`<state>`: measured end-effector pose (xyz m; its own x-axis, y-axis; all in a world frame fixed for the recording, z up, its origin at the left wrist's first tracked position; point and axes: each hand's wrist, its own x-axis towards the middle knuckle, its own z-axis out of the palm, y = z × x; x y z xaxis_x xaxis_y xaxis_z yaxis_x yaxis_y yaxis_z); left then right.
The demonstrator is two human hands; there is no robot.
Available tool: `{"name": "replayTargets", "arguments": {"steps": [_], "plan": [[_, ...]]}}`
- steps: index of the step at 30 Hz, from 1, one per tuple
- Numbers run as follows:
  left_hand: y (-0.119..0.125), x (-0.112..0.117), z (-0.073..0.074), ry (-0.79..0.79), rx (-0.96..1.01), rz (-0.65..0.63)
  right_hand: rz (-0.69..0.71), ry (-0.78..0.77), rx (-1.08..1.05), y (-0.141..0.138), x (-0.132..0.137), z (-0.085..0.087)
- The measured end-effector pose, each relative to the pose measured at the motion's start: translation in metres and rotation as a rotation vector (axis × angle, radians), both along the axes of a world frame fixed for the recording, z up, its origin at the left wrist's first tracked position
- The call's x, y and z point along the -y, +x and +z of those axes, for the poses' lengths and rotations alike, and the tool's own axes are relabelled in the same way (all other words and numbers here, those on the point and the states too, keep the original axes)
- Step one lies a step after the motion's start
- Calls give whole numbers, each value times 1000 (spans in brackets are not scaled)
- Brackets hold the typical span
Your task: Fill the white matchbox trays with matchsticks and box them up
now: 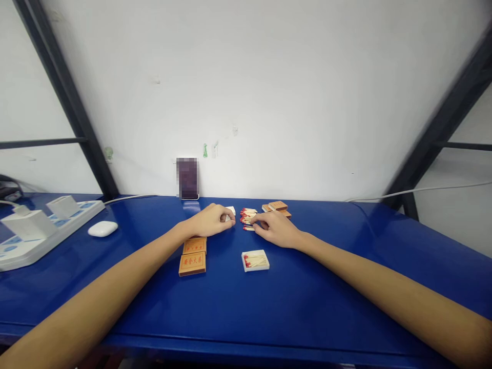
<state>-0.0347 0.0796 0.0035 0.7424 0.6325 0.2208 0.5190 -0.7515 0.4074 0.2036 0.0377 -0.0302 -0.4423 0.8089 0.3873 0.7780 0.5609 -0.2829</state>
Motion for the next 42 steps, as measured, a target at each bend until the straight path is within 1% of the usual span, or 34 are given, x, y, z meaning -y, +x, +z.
{"name": "replayTargets", "arguments": {"steps": [7,19,25,27,30,33,42], "plan": [[1,0,0,13,-22,-8,33,-2,-8,1,-2,-3],[0,1,1,31,-40,-4,35,-14,-18,1,-2,-3],[0,1,1,47,-56,4,135,-12,-14,3,-4,-5],[0,1,1,47,-61,5,109,22,-12,2,-4,-5],[0,1,1,52,-65,-1,-21,83,-5,1,-3,-5],[0,0,0,61,-70,-1,-91,86,9,0,-2,-4],[0,0,1,73,-76,4,-55,4,18,-1,-1,0]]}}
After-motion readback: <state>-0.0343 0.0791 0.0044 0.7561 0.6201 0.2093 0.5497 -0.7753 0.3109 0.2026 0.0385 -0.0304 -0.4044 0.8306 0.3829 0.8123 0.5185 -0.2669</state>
